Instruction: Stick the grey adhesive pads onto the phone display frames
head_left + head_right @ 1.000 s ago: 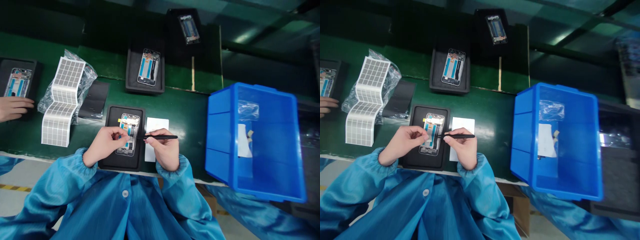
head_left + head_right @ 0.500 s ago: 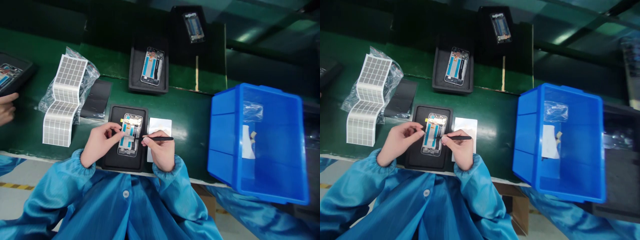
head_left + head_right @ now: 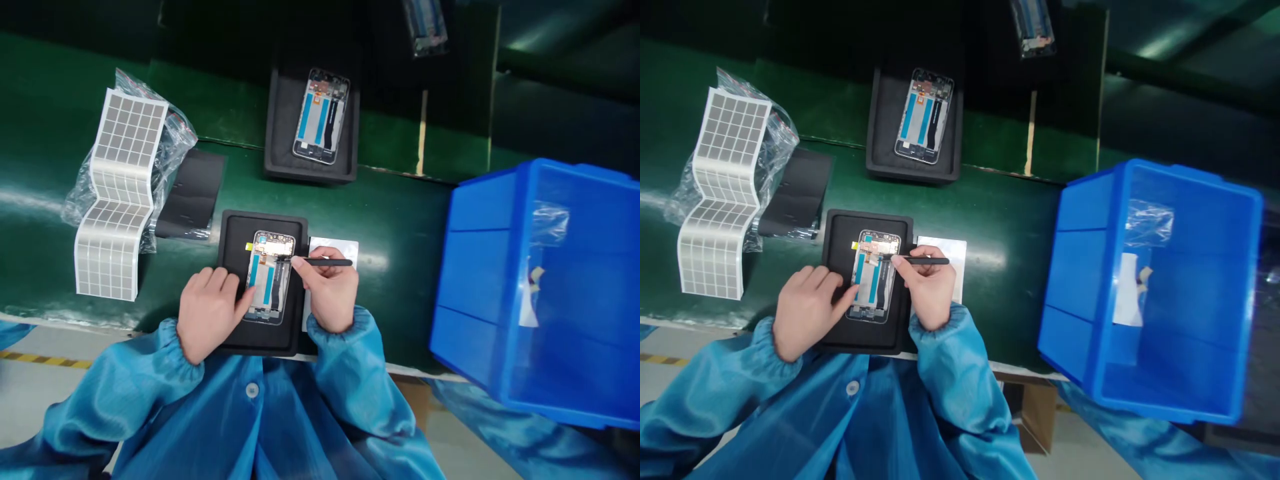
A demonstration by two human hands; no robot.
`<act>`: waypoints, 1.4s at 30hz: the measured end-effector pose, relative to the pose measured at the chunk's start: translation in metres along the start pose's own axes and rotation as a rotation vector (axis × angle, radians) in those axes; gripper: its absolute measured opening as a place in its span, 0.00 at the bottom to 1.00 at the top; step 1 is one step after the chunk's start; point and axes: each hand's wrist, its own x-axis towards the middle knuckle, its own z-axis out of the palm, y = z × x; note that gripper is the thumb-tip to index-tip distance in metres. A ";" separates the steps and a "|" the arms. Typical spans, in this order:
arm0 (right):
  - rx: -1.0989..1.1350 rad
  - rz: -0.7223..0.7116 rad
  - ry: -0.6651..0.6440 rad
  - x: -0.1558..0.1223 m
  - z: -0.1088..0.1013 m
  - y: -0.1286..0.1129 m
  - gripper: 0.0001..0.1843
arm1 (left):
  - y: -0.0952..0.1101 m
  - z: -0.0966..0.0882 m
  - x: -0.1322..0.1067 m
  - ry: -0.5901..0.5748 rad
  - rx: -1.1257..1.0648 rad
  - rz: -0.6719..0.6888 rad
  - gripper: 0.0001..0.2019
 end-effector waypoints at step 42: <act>-0.360 -0.005 -0.068 -0.006 0.020 -0.027 0.16 | -0.005 0.020 -0.005 0.077 -0.193 -0.049 0.13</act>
